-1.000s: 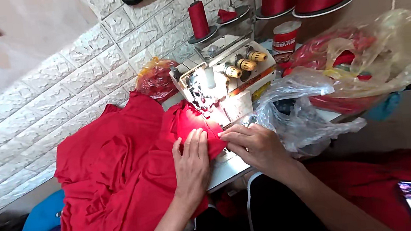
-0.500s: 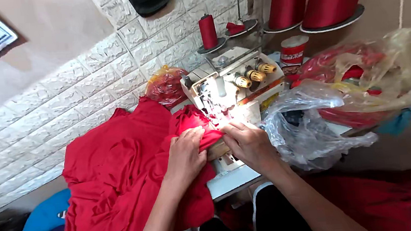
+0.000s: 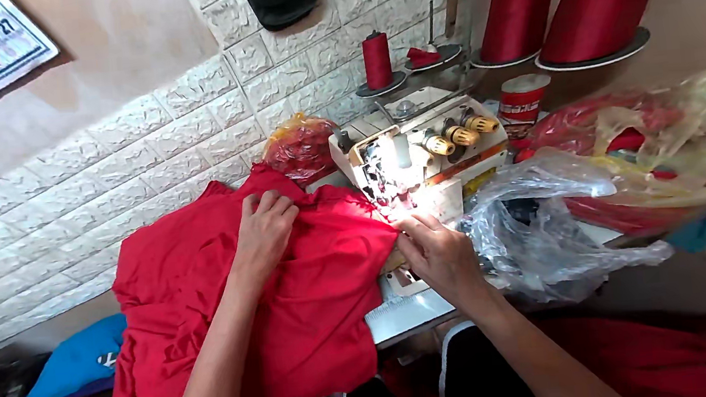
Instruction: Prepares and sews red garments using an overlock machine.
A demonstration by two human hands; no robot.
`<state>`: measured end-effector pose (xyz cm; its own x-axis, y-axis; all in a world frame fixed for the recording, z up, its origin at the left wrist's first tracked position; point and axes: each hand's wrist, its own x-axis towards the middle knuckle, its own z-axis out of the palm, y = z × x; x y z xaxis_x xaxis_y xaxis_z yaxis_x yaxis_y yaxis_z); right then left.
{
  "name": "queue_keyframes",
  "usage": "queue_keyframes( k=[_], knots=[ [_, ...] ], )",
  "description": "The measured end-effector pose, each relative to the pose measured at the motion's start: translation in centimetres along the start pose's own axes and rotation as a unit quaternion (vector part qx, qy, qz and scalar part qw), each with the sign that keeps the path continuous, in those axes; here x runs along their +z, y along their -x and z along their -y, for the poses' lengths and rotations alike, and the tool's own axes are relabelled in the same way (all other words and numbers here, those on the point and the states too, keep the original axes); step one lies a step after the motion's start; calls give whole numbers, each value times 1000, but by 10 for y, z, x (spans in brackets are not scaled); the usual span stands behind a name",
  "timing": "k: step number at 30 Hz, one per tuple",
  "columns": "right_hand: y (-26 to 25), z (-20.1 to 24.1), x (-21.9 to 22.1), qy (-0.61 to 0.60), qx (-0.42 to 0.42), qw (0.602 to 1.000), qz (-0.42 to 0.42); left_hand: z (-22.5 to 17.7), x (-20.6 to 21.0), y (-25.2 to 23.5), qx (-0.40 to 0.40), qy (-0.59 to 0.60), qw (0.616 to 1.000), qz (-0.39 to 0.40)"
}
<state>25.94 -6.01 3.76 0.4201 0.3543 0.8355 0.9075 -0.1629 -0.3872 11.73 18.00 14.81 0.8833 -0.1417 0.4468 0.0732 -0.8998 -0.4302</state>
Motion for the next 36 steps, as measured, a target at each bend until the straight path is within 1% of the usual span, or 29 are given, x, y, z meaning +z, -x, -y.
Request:
queue_keyframes(
  k=[3, 6, 10, 12, 13, 15, 17, 19, 20, 22, 25, 27, 29, 34, 36],
  knots=[
    [1, 0, 1, -9, 0, 1000, -2, -16, -22, 4, 20, -16, 1000, -4],
    [2, 0, 1, -14, 1, 1000, -3, -30, -42, 6, 8, -11, 1000, 19],
    [2, -2, 2, -22, 6, 1000, -3, -7, -18, 29, 3, -38, 999, -13],
    [2, -2, 2, -27, 7, 1000, -2, -7, -17, 35, -24, -21, 999, -14],
    [3, -1, 3, -28, 9, 1000, -4, -10, -17, 36, -51, 0, 999, -18],
    [3, 1, 1, -21, 17, 1000, -3, -28, -18, 33, -109, 41, 993, -31],
    [3, 9, 0, 0, 22, 1000, -5, -59, -20, 23, -137, 101, 984, -45],
    [2, 17, 0, 28, 18, 999, -13, -92, -14, 12, -126, 192, 972, -45],
    [2, 21, 0, 42, 12, 999, -16, -105, -8, 9, -111, 219, 969, -37],
    [4, 27, 1, 64, 4, 998, -13, -117, 10, 6, -95, 233, 968, -27],
    [5, 36, 3, 80, 4, 997, -7, -111, 28, 5, -86, 262, 959, -69],
    [4, 44, 4, 98, 15, 995, -2, -105, 29, 1, -78, 294, 947, -99],
    [2, 52, 5, 110, 23, 993, 24, -98, 30, 0, -82, 321, 937, -113],
    [0, 70, 16, 122, 48, 988, 78, -87, 37, -5, -149, 379, 905, -125],
    [-3, 73, 18, 116, 63, 986, 101, -87, 37, -8, -172, 383, 899, -123]
  ],
)
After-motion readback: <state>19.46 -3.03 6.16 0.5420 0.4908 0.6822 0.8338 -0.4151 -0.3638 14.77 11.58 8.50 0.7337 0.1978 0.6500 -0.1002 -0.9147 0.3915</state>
